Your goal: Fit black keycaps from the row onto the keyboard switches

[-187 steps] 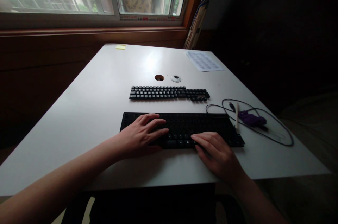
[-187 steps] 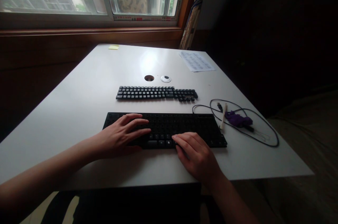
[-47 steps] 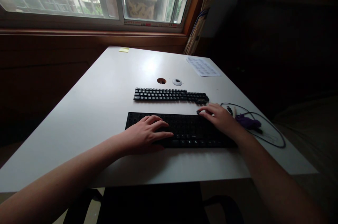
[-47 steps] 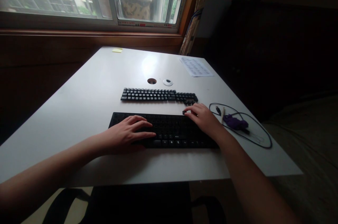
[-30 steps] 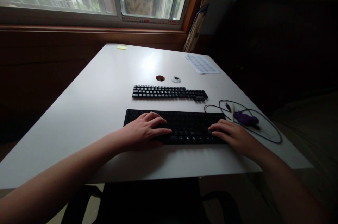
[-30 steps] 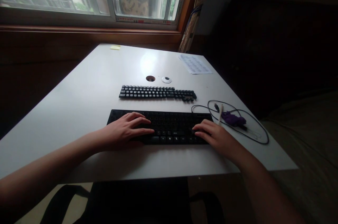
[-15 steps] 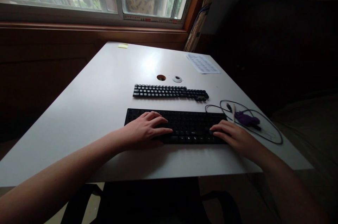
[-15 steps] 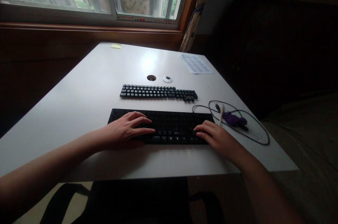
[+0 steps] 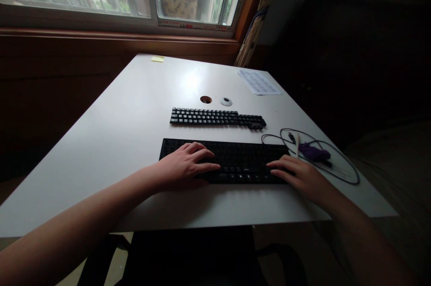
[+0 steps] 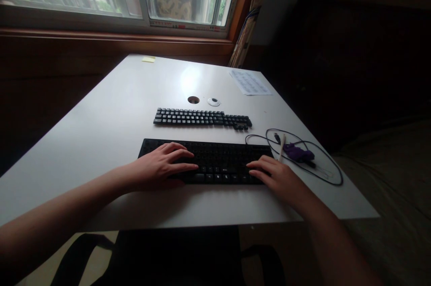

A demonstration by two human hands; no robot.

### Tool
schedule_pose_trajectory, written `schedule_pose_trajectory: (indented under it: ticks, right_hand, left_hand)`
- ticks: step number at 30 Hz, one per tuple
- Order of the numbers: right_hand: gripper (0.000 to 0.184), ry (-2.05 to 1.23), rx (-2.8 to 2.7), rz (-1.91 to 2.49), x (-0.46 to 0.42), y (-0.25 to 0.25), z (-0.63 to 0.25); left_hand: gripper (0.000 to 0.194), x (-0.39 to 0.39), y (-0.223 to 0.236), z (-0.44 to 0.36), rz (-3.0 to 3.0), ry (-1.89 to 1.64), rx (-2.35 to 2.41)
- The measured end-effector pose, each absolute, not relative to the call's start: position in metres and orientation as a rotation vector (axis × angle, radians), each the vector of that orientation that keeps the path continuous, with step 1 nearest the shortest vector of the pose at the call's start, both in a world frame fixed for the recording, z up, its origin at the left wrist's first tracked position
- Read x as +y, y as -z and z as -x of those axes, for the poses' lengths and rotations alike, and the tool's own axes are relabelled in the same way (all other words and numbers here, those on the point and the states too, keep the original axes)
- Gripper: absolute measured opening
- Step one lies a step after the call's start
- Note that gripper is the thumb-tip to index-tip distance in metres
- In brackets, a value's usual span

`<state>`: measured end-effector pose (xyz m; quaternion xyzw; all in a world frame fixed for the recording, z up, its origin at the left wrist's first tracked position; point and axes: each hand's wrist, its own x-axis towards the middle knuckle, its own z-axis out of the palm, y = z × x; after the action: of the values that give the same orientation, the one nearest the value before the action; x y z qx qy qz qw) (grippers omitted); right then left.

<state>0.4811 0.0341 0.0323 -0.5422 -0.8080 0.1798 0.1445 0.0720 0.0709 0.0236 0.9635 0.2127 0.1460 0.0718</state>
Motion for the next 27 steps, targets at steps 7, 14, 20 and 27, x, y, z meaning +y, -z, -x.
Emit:
schedule_pose_trajectory:
  ticks: [7,14,20,27]
  right_hand:
    - [0.036,-0.439,-2.188,1.666,0.038,-0.029,-0.48]
    - [0.036,-0.51,-2.099,1.709,0.037,-0.023,-0.472]
    - [0.034,-0.574,-2.037,1.715,0.035,-0.019,-0.47]
    - [0.031,-0.545,-2.075,1.702,0.036,-0.017,-0.471]
  left_hand:
    - [0.051,0.071,-0.025,-0.072,-2.89,-0.416,0.648]
    - [0.052,0.071,-0.023,-0.072,-2.883,-0.452,0.638]
    - [0.052,0.072,-0.02,-0.071,-2.888,-0.445,0.637]
    - [0.052,0.071,-0.023,-0.072,-2.883,-0.434,0.643]
